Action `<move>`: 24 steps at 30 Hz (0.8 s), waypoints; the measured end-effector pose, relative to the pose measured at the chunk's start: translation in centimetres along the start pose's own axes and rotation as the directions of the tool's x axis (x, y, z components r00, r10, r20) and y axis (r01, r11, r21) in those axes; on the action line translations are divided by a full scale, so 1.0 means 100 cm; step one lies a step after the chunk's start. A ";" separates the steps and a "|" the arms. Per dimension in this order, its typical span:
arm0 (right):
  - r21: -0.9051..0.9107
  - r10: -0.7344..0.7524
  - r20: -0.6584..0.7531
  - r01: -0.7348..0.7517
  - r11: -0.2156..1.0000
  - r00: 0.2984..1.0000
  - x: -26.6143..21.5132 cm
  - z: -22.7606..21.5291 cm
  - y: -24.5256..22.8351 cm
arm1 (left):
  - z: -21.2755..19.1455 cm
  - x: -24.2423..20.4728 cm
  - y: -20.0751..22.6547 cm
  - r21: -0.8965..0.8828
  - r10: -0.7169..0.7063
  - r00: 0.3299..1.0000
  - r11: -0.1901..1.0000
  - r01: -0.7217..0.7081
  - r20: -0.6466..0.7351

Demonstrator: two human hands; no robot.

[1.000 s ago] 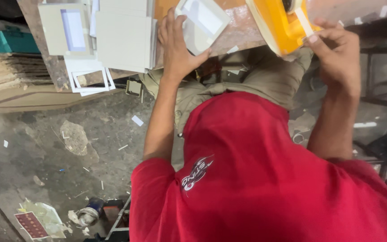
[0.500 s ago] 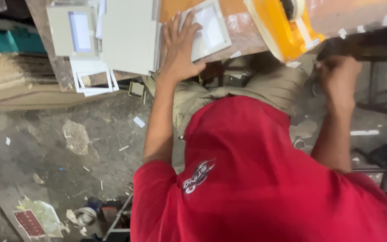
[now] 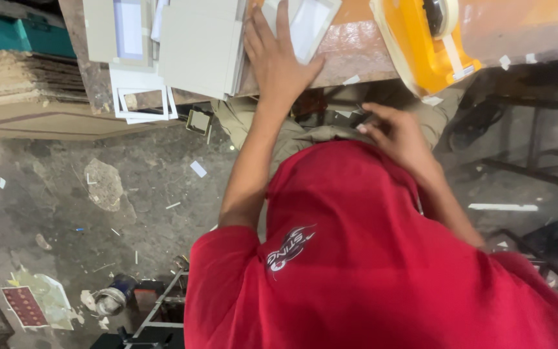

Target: The person assembles small white photo frames by hand, attaching backing pieces and securing them with clear tape. The person handles each frame individually, aligns the parts, and applies tape to the edges.

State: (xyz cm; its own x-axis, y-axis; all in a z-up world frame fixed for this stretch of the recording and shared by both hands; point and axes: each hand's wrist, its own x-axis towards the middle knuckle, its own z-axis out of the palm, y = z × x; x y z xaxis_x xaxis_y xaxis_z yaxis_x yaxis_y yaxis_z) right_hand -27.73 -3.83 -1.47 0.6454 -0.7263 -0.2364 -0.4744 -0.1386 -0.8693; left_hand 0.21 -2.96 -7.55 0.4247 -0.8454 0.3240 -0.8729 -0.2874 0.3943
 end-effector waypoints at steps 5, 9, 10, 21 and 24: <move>-0.078 -0.031 -0.063 0.026 0.997 0.998 0.011 0.001 -0.006 | -0.011 0.009 0.015 -0.004 -0.130 0.992 0.992 0.130 0.003; -0.007 0.000 -0.147 -0.001 1.000 0.989 0.011 0.000 -0.002 | -0.038 0.004 0.032 -0.250 -0.228 0.973 0.941 0.230 0.037; 0.016 -0.002 -0.161 0.004 1.000 0.987 0.010 0.000 0.001 | -0.044 0.003 0.034 -0.290 -0.354 0.923 0.877 0.384 0.150; 0.025 0.009 -0.097 -0.006 1.000 0.995 0.011 0.010 0.005 | -0.036 0.024 -0.018 -0.132 0.243 0.912 0.969 -0.211 0.331; 0.022 0.002 -0.089 0.000 1.000 0.996 0.013 0.013 0.002 | -0.027 0.042 -0.027 -0.143 0.304 0.866 0.953 -0.269 0.398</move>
State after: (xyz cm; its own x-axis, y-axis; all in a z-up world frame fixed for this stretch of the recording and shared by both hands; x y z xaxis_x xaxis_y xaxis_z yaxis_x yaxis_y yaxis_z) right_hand -26.25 -3.95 -2.50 0.5889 -0.7834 -0.1985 -0.4613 -0.1242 -0.8785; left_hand 4.95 -4.49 -4.92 0.0067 -0.9983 0.0578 -0.9114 0.0177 0.4111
